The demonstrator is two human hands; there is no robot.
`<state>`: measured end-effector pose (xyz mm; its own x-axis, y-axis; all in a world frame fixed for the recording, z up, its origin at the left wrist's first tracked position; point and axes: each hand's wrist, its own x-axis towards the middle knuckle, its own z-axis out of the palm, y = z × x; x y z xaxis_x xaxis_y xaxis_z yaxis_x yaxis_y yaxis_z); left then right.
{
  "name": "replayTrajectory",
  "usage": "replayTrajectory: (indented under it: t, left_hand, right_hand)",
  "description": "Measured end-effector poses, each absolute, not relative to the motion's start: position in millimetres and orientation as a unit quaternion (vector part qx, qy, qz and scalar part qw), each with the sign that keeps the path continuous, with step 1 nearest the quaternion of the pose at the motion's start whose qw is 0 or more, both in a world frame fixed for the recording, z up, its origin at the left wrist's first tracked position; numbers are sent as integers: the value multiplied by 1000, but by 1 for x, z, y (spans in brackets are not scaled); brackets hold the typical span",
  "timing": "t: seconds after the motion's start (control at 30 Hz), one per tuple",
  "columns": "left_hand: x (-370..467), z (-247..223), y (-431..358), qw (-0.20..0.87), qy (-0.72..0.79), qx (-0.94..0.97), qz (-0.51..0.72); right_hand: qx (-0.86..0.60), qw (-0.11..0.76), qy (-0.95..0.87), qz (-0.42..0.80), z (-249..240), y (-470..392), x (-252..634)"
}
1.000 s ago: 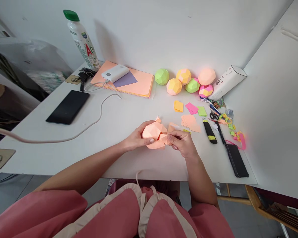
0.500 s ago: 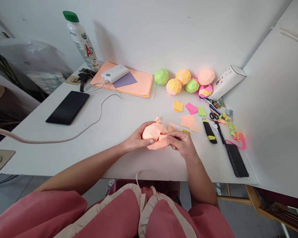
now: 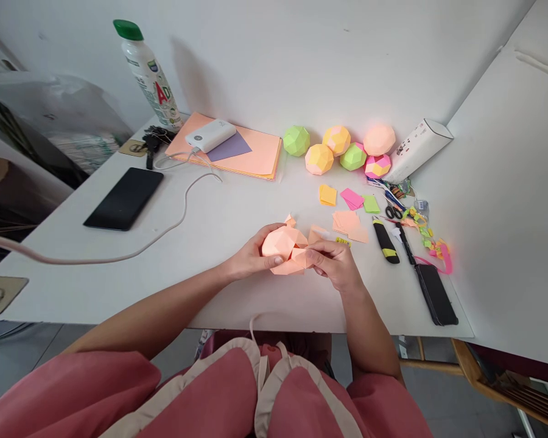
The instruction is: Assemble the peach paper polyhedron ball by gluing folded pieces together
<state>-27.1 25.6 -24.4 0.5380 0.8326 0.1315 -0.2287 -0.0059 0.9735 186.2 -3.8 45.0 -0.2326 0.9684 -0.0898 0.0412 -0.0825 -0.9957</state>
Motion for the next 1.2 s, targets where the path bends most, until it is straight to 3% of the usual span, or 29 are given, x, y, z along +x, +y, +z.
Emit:
replayTrajectory:
  t: [1.2]
  left_hand:
    - [-26,-30,23,625,243,619,408]
  right_hand:
    - [-483,416,-561,529,51,-17,182]
